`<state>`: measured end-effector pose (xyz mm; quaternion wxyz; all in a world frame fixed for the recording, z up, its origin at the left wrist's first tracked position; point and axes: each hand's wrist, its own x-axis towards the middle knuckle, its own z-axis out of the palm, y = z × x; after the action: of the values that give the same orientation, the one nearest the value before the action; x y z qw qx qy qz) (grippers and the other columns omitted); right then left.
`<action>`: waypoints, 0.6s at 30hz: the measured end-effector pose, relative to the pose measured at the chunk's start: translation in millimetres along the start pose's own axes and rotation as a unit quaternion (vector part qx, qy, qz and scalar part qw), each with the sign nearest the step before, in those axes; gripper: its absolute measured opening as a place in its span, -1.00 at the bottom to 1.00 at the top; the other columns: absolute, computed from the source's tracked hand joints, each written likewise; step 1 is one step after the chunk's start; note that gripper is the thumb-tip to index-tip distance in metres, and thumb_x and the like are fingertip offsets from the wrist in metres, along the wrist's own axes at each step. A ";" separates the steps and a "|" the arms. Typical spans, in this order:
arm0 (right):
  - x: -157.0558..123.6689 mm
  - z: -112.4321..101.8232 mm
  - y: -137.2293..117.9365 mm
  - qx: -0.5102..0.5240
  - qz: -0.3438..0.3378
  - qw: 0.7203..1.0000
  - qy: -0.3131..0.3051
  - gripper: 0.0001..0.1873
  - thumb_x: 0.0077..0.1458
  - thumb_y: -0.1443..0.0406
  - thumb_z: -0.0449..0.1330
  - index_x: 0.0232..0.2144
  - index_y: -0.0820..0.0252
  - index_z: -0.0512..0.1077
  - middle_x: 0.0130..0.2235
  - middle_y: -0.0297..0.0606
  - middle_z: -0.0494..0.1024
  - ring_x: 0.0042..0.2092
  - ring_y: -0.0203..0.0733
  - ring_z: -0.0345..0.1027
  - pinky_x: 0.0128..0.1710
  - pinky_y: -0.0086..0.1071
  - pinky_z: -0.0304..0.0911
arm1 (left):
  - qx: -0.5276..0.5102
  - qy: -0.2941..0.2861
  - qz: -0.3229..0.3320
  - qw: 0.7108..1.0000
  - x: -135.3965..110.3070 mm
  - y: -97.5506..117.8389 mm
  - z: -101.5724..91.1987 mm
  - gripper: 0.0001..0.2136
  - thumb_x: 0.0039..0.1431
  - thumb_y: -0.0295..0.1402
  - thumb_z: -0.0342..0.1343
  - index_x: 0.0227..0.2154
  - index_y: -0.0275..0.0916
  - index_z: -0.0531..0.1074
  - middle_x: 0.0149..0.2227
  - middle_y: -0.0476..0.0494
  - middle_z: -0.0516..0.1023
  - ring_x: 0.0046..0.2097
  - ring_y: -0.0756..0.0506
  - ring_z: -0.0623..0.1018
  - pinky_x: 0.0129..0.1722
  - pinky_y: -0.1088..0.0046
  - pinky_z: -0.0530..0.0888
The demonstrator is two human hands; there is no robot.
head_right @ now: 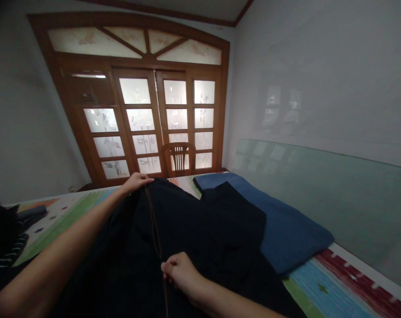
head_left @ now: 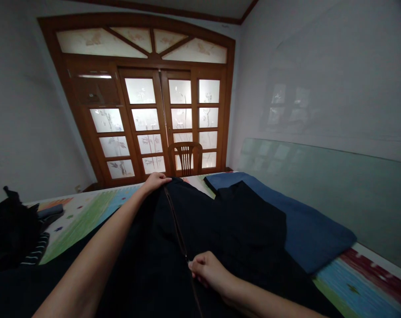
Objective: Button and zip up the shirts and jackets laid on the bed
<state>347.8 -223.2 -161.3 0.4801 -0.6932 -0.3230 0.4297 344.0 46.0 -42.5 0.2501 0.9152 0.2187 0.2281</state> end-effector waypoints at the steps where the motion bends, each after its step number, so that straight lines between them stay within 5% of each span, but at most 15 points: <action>1: -8.6 -0.4 2.1 -0.003 0.019 1.000 -0.005 -0.76 -0.02 0.37 -0.01 -0.69 0.25 0.22 -0.70 -0.48 0.15 -0.67 -0.47 -0.06 -0.67 -0.55 -0.15 | 0.014 0.008 -0.001 1.000 0.7 -0.8 -1.1 -0.67 -0.21 -0.08 -0.03 -0.75 -0.26 0.24 -0.72 0.07 0.19 -0.61 0.04 0.22 -0.61 0.54 0.14; 4: -28.4 -3.4 13.8 -0.008 0.056 0.997 -0.058 -0.74 -0.03 0.34 -0.02 -0.71 0.24 0.21 -0.73 -0.49 0.13 -0.70 -0.48 -0.09 -0.70 -0.54 -0.18 | 0.066 0.036 -0.003 0.997 0.5 -4.7 -4.0 -0.68 -0.15 -0.10 -0.05 -0.75 -0.26 0.24 -0.72 0.04 0.21 -0.57 0.00 0.29 -0.58 0.53 0.16; 9: -44.0 -12.5 28.4 0.011 0.026 0.992 -0.123 -0.74 -0.12 0.26 0.04 -0.74 0.26 0.22 -0.74 -0.49 0.13 -0.70 -0.51 -0.12 -0.69 -0.54 -0.23 | 0.167 0.048 0.000 0.985 -5.4 -3.1 -12.0 -0.67 -0.03 -0.11 -0.09 -0.62 -0.29 0.36 -0.59 -0.10 0.38 -0.42 -0.11 0.41 -0.49 0.48 0.23; 14: -44.9 -16.5 11.5 0.066 0.061 0.992 -0.094 -0.77 -0.13 0.23 0.03 -0.70 0.24 0.23 -0.74 -0.50 0.13 -0.73 -0.50 -0.11 -0.72 -0.54 -0.25 | 0.235 -0.022 0.090 0.968 -31.5 22.5 -15.4 -0.76 -0.05 -0.31 0.04 -0.29 -0.27 0.40 -0.26 -0.19 0.45 -0.18 -0.17 0.41 -0.23 0.38 0.30; 18: -41.6 -13.7 2.8 0.124 0.066 0.983 -0.118 -0.82 -0.18 0.27 0.05 -0.68 0.26 0.23 -0.73 -0.50 0.15 -0.73 -0.53 -0.10 -0.72 -0.56 -0.24 | 0.239 -0.152 0.260 0.923 -92.3 47.5 2.3 -0.62 -0.06 -0.56 -0.01 -0.11 -0.23 0.29 -0.04 -0.18 0.34 -0.03 -0.12 0.33 -0.04 0.36 0.25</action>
<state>342.7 -265.2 -149.7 0.4918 -0.5926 -0.2748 0.5757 285.0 -39.3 -46.3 -0.0140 0.9962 -0.0200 0.0840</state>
